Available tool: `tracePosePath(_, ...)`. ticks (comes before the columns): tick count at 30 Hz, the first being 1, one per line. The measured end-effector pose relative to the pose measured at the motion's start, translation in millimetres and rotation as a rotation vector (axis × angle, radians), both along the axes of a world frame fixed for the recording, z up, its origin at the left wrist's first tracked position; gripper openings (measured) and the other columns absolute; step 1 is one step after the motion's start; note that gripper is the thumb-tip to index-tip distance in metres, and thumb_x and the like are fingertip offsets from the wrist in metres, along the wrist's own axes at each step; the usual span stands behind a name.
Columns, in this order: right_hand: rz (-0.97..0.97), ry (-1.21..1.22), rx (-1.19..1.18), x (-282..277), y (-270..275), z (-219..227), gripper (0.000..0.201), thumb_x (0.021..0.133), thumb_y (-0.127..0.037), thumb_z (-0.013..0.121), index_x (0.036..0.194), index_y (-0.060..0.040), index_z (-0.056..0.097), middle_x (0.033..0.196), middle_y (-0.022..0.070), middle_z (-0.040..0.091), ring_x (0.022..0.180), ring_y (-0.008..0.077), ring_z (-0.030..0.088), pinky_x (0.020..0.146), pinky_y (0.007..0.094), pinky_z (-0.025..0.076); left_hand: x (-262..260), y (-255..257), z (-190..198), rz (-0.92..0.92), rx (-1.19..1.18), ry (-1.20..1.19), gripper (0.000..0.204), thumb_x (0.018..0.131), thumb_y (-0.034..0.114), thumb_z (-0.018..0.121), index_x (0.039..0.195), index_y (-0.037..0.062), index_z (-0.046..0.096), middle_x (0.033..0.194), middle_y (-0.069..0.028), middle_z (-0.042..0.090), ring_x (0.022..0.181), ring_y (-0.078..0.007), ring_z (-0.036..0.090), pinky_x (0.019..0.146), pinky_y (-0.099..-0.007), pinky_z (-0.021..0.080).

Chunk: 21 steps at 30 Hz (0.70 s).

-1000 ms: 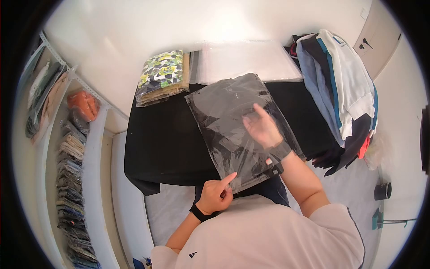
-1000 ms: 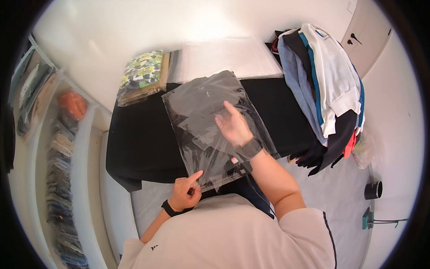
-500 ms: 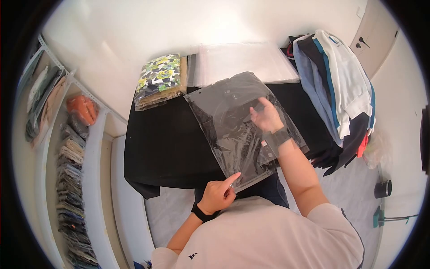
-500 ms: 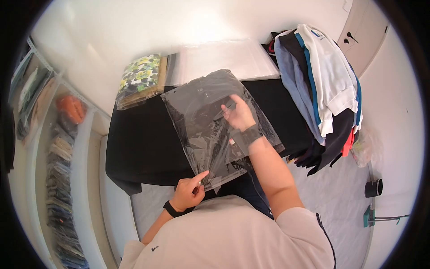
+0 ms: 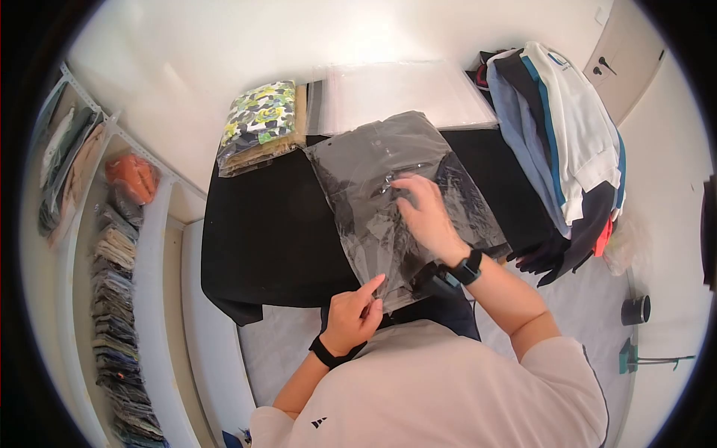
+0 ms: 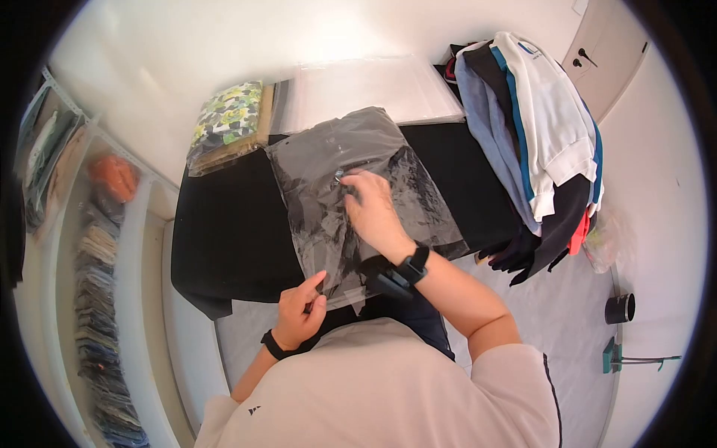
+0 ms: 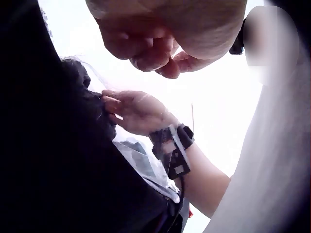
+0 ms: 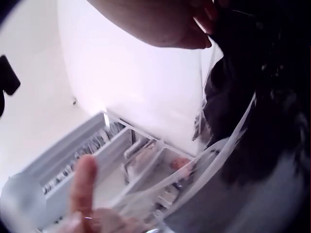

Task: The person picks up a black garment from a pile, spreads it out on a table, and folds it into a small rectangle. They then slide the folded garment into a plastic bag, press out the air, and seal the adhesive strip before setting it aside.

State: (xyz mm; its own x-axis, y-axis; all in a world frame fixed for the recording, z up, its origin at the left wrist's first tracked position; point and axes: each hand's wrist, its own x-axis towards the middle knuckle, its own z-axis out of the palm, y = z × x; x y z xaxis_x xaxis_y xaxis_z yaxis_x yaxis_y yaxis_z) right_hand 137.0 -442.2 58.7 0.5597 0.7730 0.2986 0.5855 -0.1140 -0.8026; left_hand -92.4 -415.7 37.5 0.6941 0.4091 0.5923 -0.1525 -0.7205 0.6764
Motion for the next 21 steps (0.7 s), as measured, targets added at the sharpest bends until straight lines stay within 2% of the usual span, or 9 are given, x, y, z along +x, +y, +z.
tracePosePath(2, 0.091, -0.629, 0.135, 5.3, 19.7, 4.2, 0.047, 0.08, -0.005, 0.056, 0.126, -0.0016, 0.046, 0.12, 0.017, 0.052, 0.112, 0.0342, 0.048, 0.1, 0.0433, 0.035, 4.5, 1.2, 6.9, 0.034, 0.105, -0.039, 0.039, 0.072, -0.004, 0.057, 0.111, 0.0002, 0.061, 0.051, -0.0027, 0.044, 0.041, -0.0171, 0.044, 0.043, -0.0296, 0.036)
tracePosePath(7, 0.033, -0.811, -0.01, 21.4, 50.8, 24.8, 0.034, 0.084, -0.014, 0.056, 0.116, -0.0029, 0.055, 0.116, 0.0146, 0.055, 0.113, 0.0297, 0.047, 0.103, 0.044, 0.032, 5.1, -1.4, 3.4, 0.018, 0.131, -0.097, 0.038, 0.072, -0.004, 0.056, 0.11, 0.0009, 0.062, 0.051, -0.0029, 0.044, 0.041, -0.0177, 0.044, 0.043, -0.03, 0.036)
tracePosePath(9, -0.045, -0.631, -0.557, 10.3, 52.3, 49.6, 0.033, 0.078, -0.015, 0.062, 0.109, -0.0036, 0.058, 0.115, 0.0138, 0.055, 0.113, 0.0294, 0.047, 0.102, 0.0446, 0.032, 3.2, -0.3, 1.1, 0.031, 0.116, -0.097, 0.038, 0.072, -0.004, 0.056, 0.109, 0.0011, 0.062, 0.051, -0.003, 0.044, 0.041, -0.0177, 0.044, 0.044, -0.0301, 0.036)
tracePosePath(12, 0.033, -0.742, -0.69, 2.7, 52.0, 48.6, 0.035, 0.071, -0.019, 0.068, 0.102, -0.0038, 0.061, 0.118, 0.0147, 0.053, 0.113, 0.0293, 0.047, 0.103, 0.0458, 0.031, -1.7, -0.6, -3.7, 0.039, 0.091, -0.049, 0.038, 0.072, -0.005, 0.055, 0.109, 0.0009, 0.062, 0.051, -0.0032, 0.044, 0.041, -0.0178, 0.044, 0.043, -0.0303, 0.036)
tracePosePath(13, 0.039, -0.74, -0.695, 5.7, 52.7, 42.3, 0.035, 0.071, -0.019, 0.068, 0.102, -0.0038, 0.061, 0.118, 0.0147, 0.053, 0.113, 0.0293, 0.047, 0.103, 0.0458, 0.031, -2.5, 0.2, -5.3, 0.022, 0.078, -0.037, 0.038, 0.072, -0.005, 0.055, 0.109, 0.0008, 0.062, 0.05, -0.0032, 0.044, 0.041, -0.0178, 0.044, 0.043, -0.0302, 0.036)
tracePosePath(15, 0.061, -1.1, -0.144, 16.8, 54.6, 26.6, 0.039, 0.072, -0.021, 0.066, 0.107, -0.0035, 0.058, 0.112, 0.0154, 0.057, 0.121, 0.0326, 0.044, 0.104, 0.0522, 0.028, -2.2, 1.4, -5.8, 0.004, 0.059, -0.022, 0.037, 0.072, -0.005, 0.055, 0.108, 0.0007, 0.062, 0.05, -0.0032, 0.044, 0.04, -0.0179, 0.044, 0.042, -0.0301, 0.036)
tracePosePath(16, 0.064, -1.097, -0.148, 22.4, 56.3, 19.5, 0.039, 0.072, -0.021, 0.066, 0.107, -0.0035, 0.058, 0.112, 0.0154, 0.057, 0.121, 0.0326, 0.044, 0.104, 0.0522, 0.028, -1.2, 1.7, -4.7, -0.006, 0.063, -0.035, 0.037, 0.071, -0.005, 0.056, 0.107, 0.0009, 0.062, 0.05, -0.0031, 0.043, 0.04, -0.0178, 0.043, 0.042, -0.0301, 0.036)
tracePosePath(19, 0.182, -0.851, -0.457, 27.8, 57.1, 13.9, 0.063, 0.076, -0.038, 0.065, 0.128, -0.0079, 0.047, 0.129, 0.0188, 0.048, 0.131, 0.0385, 0.031, 0.104, 0.0595, 0.023, -0.2, 4.2, -5.2, -0.016, 0.074, -0.064, 0.038, 0.07, -0.007, 0.056, 0.106, 0.0013, 0.062, 0.05, -0.0029, 0.043, 0.04, -0.0178, 0.043, 0.041, -0.0298, 0.035)
tracePosePath(21, 0.255, -0.551, -0.477, 23.0, 52.2, 16.1, 0.083, 0.078, -0.056, 0.06, 0.143, -0.0157, 0.027, 0.143, 0.0208, 0.032, 0.137, 0.0428, 0.018, 0.104, 0.0647, 0.018, 0.0, 5.7, -7.8, -0.011, 0.075, -0.075, 0.039, 0.068, -0.007, 0.056, 0.105, 0.0016, 0.063, 0.049, -0.0029, 0.043, 0.039, -0.0178, 0.043, 0.04, -0.0297, 0.035)
